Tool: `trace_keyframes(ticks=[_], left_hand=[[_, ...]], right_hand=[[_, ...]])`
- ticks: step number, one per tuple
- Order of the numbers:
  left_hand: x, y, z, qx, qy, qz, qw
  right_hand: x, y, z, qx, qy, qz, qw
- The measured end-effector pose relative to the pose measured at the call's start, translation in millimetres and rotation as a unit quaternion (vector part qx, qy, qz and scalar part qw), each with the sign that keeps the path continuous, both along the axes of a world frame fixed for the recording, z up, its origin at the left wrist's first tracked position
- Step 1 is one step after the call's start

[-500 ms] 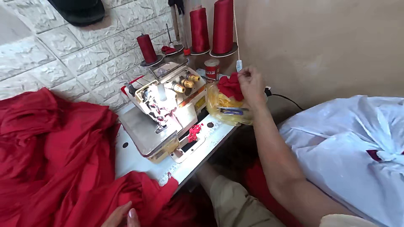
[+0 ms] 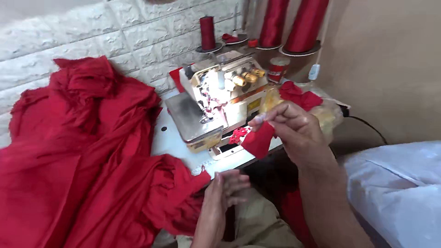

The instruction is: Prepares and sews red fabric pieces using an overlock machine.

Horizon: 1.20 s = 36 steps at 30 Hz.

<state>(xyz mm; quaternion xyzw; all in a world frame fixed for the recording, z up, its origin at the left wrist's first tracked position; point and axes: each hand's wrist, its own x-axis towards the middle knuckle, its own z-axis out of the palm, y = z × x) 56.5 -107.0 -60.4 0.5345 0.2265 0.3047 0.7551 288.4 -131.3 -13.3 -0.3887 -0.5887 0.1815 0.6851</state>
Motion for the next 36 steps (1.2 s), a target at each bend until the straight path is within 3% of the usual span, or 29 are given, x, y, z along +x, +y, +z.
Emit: trace_keyframes(ticks=[4, 7, 9, 11, 14, 16, 19, 22, 27, 30, 33, 36], left_hand=[[-0.3, 10.3, 2.0, -0.084, -0.048, 0.074, 0.993], [-10.0, 13.5, 2.7, -0.056, -0.094, 0.153, 0.982], [-20.0, 16.7, 4.2, 0.036, -0.077, 0.18, 0.98], [-33.7, 20.0, 8.2, 0.212, 0.014, 0.198, 0.957], [-47.3, 15.7, 22.1, 0.441, 0.231, 0.224, 0.838], [-50.4, 11.9, 26.8, 0.495, 0.281, 0.215, 0.793], [-58.0, 9.0, 34.5, 0.515, 0.268, 0.123, 0.805], [-64.2, 5.9, 31.6, 0.48, 0.25, 0.1, 0.835], [-67.0, 5.4, 8.0, 0.233, 0.14, 0.105, 0.957], [-57.4, 0.8, 1.1, 0.148, 0.077, 0.171, 0.971], [-45.0, -4.2, -0.7, 0.085, 0.037, 0.233, 0.968], [-35.2, -5.0, -5.5, 0.052, 0.01, 0.256, 0.965]], right_hand=[[-30.3, 11.2, -21.8, 0.025, -0.026, 0.101, 0.994], [-41.3, 12.9, -36.0, 0.019, -0.036, 0.14, 0.989], [-39.2, 14.2, -42.7, 0.026, -0.049, 0.197, 0.979], [-35.6, 14.8, -46.9, 0.029, -0.069, 0.244, 0.967], [-49.7, 11.2, -52.9, 0.001, -0.106, 0.163, 0.981], [-65.9, 8.5, -59.8, -0.038, -0.138, 0.12, 0.982], [-78.1, 8.0, -71.4, -0.084, -0.138, 0.171, 0.972], [-81.2, 3.4, -77.5, -0.111, -0.096, 0.213, 0.966], [-86.3, -1.0, -79.3, -0.125, 0.039, 0.231, 0.964], [-94.1, 0.4, -85.3, -0.048, -0.066, 0.045, 0.996], [-108.6, -3.3, -84.6, 0.018, -0.206, -0.134, 0.969], [-122.1, -4.1, -90.0, 0.031, -0.286, -0.211, 0.934]])
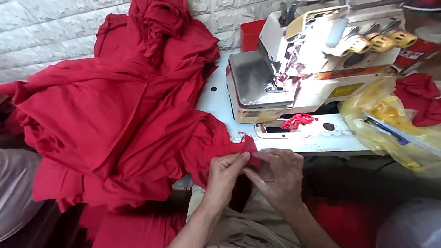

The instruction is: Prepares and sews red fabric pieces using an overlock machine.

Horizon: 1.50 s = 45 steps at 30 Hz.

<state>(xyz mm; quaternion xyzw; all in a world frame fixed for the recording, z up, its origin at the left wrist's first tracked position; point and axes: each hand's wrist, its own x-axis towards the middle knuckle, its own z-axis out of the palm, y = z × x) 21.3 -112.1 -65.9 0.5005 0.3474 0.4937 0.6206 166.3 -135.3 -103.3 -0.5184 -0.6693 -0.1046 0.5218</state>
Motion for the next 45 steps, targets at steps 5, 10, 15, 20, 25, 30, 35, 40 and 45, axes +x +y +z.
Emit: trace_keyframes(ticks=[5, 10, 15, 20, 25, 30, 35, 40, 45], left_hand=[[1.4, -0.1, -5.5, 0.082, 0.067, 0.031, 0.994], [-1.3, -1.4, -1.1, 0.107, 0.114, 0.052, 0.986], [-10.2, -4.8, 3.5, 0.078, 0.115, -0.037, 0.99], [-27.9, -2.7, 5.5, 0.102, 0.153, -0.043, 0.982], [-26.9, 1.7, -6.0, 0.094, 0.14, 0.0, 0.986], [-5.3, -4.8, -15.3, 0.26, 0.194, 0.143, 0.935], [-4.0, -2.2, -15.7, 0.318, 0.03, 0.152, 0.936], [-24.6, 6.5, -6.9, -0.035, -0.261, 0.011, 0.965], [-16.8, 1.4, 2.9, -0.088, -0.194, -0.044, 0.976]], right_hand=[[5.5, 2.1, -4.1, -0.002, 0.018, -0.008, 1.0], [8.0, -3.6, 5.0, -0.054, 0.012, 0.029, 0.998], [9.8, -3.3, 10.4, -0.11, 0.117, 0.122, 0.979], [19.1, 1.6, 12.5, -0.197, 0.255, 0.271, 0.907], [22.0, -1.5, 17.3, -0.25, 0.34, 0.306, 0.854], [6.8, -7.3, 15.5, -0.193, 0.21, 0.183, 0.941], [16.3, 6.0, 6.2, -0.138, 0.135, 0.033, 0.98], [14.2, 3.8, 4.0, -0.215, 0.557, 0.401, 0.695], [-2.2, -2.5, -1.1, -0.278, 0.386, 0.559, 0.679]])
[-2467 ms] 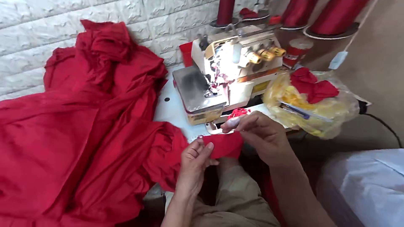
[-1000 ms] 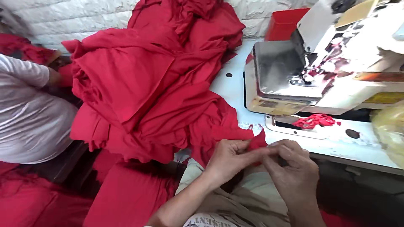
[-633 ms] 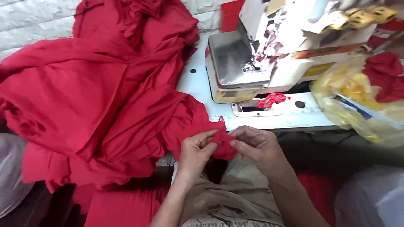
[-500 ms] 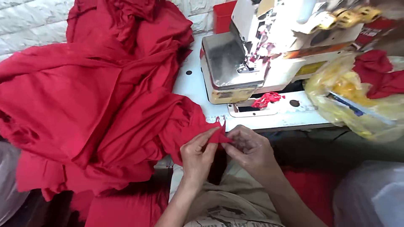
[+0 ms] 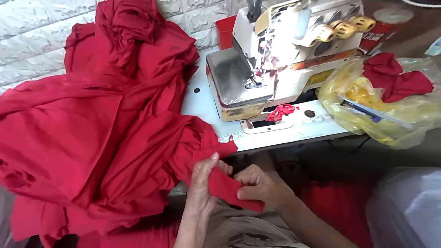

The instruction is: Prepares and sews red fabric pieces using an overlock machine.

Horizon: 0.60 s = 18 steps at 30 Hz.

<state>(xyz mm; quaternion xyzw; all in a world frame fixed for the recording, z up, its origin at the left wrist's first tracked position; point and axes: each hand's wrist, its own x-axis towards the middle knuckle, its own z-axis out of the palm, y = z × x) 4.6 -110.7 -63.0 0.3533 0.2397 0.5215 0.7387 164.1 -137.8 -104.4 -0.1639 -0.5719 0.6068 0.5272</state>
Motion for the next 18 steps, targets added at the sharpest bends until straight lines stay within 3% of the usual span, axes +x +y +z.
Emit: trace_keyframes(ticks=[3, 5, 7, 12, 16, 18], left_hand=[[-2.5, 9.6, -8.1, 0.231, 0.206, 0.069, 0.948], [-4.2, 12.3, -7.7, 0.292, 0.279, 0.106, 0.909], [-3.2, 10.9, -3.8, 0.305, 0.294, 0.092, 0.901], [6.3, 5.5, -3.5, 0.303, 0.314, 0.042, 0.899], [11.2, 1.8, -6.7, 0.301, 0.332, 0.096, 0.889], [11.7, 0.7, -6.9, 0.297, 0.324, 0.125, 0.889]], right_hand=[[0.3, 1.7, 8.7, -0.015, 0.005, -0.097, 0.995], [4.6, 6.3, 12.5, -0.051, 0.028, -0.189, 0.98], [8.5, 11.1, 12.4, -0.065, 0.053, -0.243, 0.966], [10.9, 12.7, 8.3, -0.055, 0.074, -0.255, 0.962], [10.8, 12.1, 2.3, -0.023, 0.035, -0.276, 0.96], [11.6, 11.0, 0.2, 0.017, -0.027, -0.35, 0.936]])
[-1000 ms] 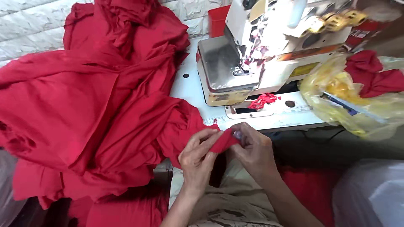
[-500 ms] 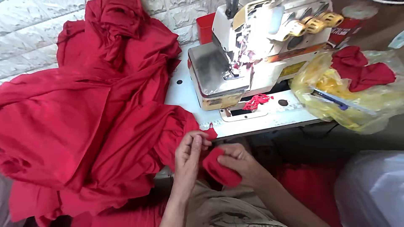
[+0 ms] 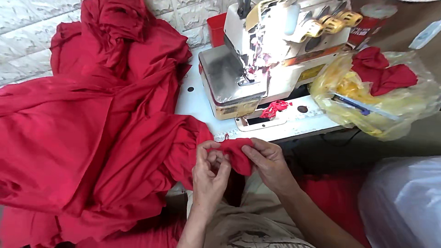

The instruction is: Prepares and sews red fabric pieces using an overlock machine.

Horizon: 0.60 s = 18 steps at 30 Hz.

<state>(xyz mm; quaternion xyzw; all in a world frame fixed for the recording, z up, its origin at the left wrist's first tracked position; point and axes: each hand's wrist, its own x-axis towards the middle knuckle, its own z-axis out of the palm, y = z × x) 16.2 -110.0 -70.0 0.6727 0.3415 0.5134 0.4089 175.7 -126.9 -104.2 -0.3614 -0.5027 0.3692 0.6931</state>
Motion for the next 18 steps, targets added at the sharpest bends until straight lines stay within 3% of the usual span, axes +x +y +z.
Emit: trace_keyframes(ticks=[2, 4, 8, 11, 14, 16, 18], left_hand=[[-1.1, -0.4, 1.4, 0.011, -0.004, 0.005, 1.0], [-0.8, -1.2, 1.1, 0.022, 0.01, 0.005, 1.0], [-1.3, -0.4, -4.9, 0.064, 0.046, -0.014, 0.997], [-14.4, 4.8, -0.4, 0.121, 0.154, -0.044, 0.98], [-30.3, 9.1, 8.1, 0.141, 0.306, -0.082, 0.938], [-33.4, 11.8, 11.8, 0.151, 0.319, -0.074, 0.933], [-32.7, 14.8, 13.3, 0.144, 0.261, -0.064, 0.952]], right_hand=[[1.7, -1.5, -3.0, 0.019, -0.135, -0.129, 0.982], [2.3, -5.0, -2.5, 0.014, -0.224, -0.181, 0.957], [-2.3, -7.7, -4.8, -0.005, -0.301, -0.141, 0.943], [7.9, -7.1, 0.1, 0.062, -0.215, -0.086, 0.971], [30.2, -6.5, 9.8, 0.106, -0.159, -0.003, 0.982], [43.2, -3.8, 12.4, 0.085, -0.252, 0.019, 0.964], [48.1, -1.2, 10.2, 0.049, -0.335, 0.066, 0.939]])
